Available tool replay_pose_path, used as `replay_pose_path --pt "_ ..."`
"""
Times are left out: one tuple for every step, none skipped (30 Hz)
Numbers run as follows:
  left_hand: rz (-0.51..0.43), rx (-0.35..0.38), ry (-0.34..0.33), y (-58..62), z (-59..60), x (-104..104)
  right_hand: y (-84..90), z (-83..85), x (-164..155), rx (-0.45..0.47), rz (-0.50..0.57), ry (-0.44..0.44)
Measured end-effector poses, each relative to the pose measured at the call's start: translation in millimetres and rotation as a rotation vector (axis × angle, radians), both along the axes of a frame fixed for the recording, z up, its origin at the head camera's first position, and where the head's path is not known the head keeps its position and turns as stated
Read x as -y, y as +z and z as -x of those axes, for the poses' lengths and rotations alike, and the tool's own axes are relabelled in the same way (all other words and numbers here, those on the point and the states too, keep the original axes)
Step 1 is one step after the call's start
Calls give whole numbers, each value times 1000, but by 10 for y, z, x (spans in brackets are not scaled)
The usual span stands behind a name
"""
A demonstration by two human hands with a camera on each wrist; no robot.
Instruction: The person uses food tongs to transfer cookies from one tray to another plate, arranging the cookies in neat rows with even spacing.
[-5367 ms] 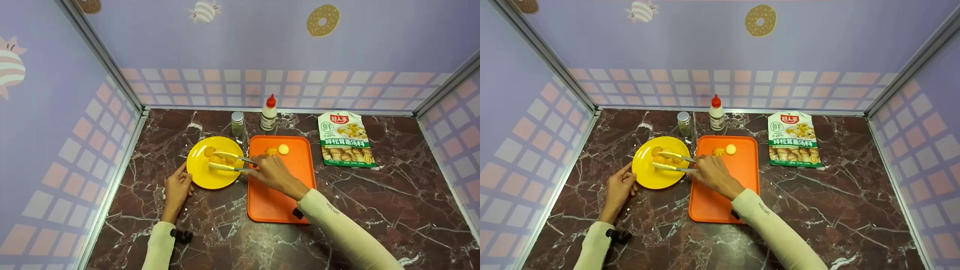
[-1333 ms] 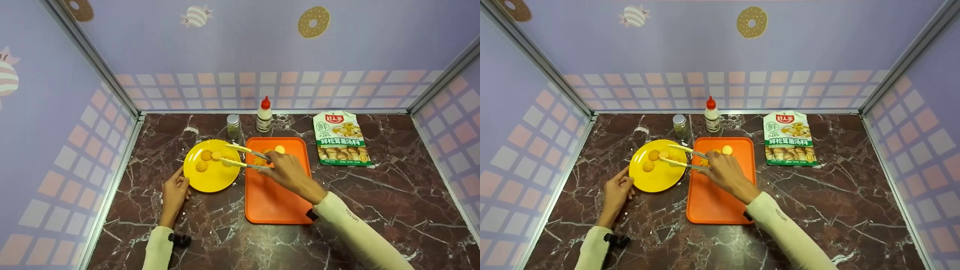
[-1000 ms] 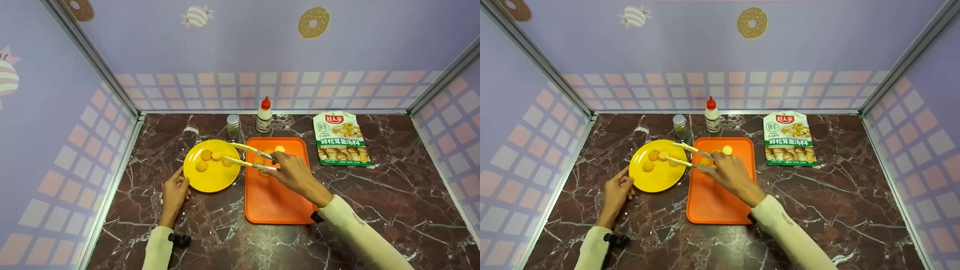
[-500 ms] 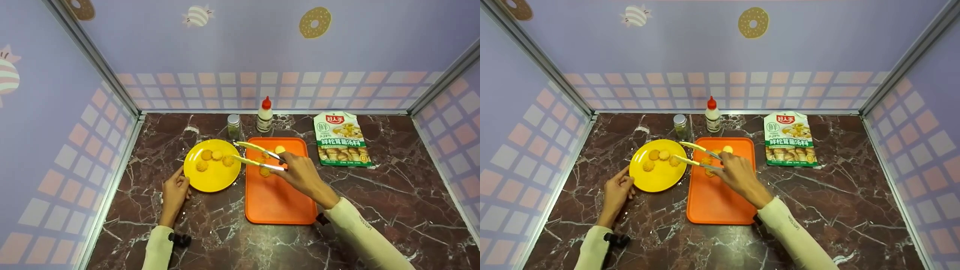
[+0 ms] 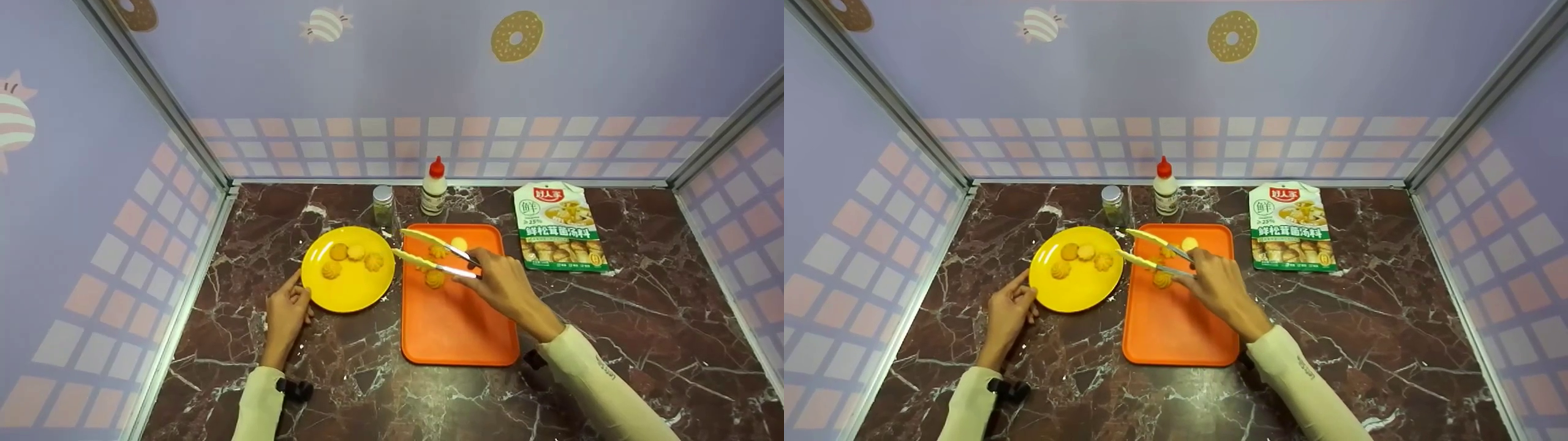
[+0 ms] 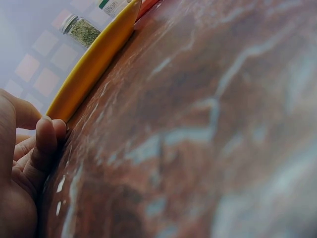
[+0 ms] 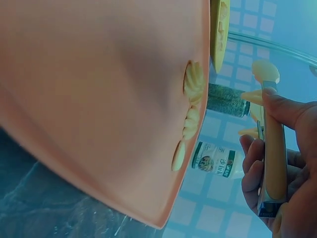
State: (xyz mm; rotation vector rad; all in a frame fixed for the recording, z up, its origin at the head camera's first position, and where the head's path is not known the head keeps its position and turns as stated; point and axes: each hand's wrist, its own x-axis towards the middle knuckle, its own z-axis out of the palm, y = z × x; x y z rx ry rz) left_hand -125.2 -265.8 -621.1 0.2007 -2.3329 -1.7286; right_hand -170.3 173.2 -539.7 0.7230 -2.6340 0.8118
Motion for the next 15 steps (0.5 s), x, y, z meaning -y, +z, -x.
replay_pose_path --pt "0 -5 -1 -2 3 -1 -9 0 -12 6 0 -4" --pt "2 -9 -3 -3 6 0 -17 -2 -24 11 0 -7" --pt "5 -12 -3 -4 8 -1 -27 -2 -36 14 1 -9" --pt "9 -16 -2 -4 10 -2 -38 -2 -49 17 0 -11" --pt "11 -19 1 -6 11 -4 -48 -1 -63 20 -1 -13" --pt "10 -21 3 -6 10 -5 -58 -1 -76 21 -3 -16" --pt "10 -21 4 -5 8 -5 -66 0 -89 23 -3 -19" --pt "14 -19 5 -3 5 -4 -74 0 -101 25 -3 -25" --pt "16 -17 8 2 3 -7 -82 1 -113 29 -3 -31" --pt "19 -16 9 6 1 -7 -88 1 -125 33 -4 -40" --pt "18 -15 8 9 -1 -8 -96 1 -137 38 -5 -47" --pt "18 -16 8 13 -3 -7 -104 2 -151 42 -4 -55" --pt "23 -16 8 16 -4 -7 -109 0 -164 46 -1 -61" --pt "28 -15 9 21 -5 -8 -116 1 -178 48 -2 -67" --pt "31 -16 10 25 -6 -10 -122 1 -193 51 -1 -73"
